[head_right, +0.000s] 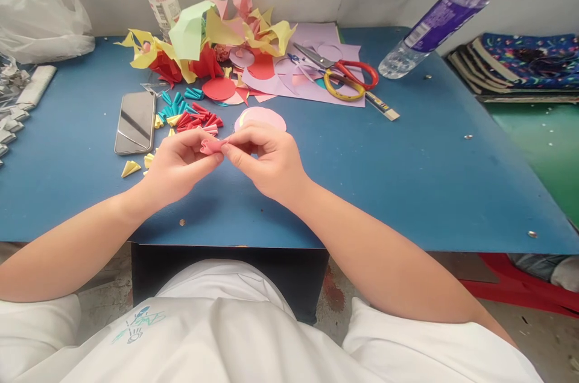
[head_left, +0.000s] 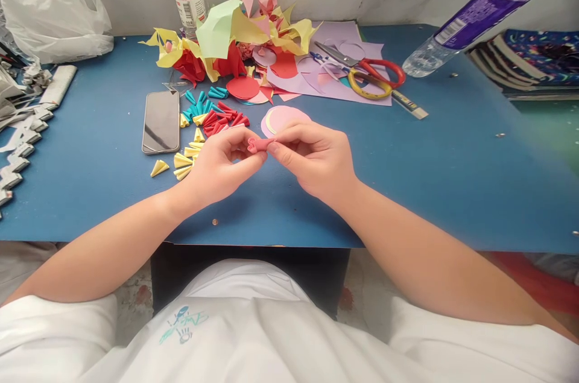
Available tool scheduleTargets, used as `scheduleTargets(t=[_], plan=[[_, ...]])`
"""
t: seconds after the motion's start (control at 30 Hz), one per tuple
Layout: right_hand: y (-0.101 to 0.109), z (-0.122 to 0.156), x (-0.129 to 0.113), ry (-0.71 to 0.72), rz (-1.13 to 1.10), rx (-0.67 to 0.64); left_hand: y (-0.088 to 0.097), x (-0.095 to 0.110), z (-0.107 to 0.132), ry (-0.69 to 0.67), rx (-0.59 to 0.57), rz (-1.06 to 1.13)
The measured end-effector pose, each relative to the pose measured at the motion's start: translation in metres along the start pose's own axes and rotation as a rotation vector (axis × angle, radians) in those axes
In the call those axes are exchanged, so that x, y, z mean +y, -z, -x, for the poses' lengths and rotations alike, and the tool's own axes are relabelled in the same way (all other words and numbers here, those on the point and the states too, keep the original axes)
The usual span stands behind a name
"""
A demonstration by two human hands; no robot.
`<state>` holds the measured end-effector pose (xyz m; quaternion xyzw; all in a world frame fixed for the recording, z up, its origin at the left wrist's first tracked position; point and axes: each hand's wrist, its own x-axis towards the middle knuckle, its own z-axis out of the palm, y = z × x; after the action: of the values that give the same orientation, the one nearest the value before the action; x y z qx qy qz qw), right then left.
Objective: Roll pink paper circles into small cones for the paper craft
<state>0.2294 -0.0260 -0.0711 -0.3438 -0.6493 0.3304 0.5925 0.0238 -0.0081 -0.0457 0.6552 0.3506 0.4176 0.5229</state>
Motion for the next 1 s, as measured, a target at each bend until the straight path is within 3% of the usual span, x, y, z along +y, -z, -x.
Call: scheduleTargets(t=[0.7, 1.0], plan=[[0.0027, 0.0014, -0.0002, -0.021, 0.043, -0.028, 0.0028, -0.0017, -0.0006, -0.263, -0.039, -0.266], [0.0038, -0.0009, 0.0006, -0.008, 0.042, -0.07, 0.0031, -0.0053, -0.0014, -0.128, -0.029, -0.174]])
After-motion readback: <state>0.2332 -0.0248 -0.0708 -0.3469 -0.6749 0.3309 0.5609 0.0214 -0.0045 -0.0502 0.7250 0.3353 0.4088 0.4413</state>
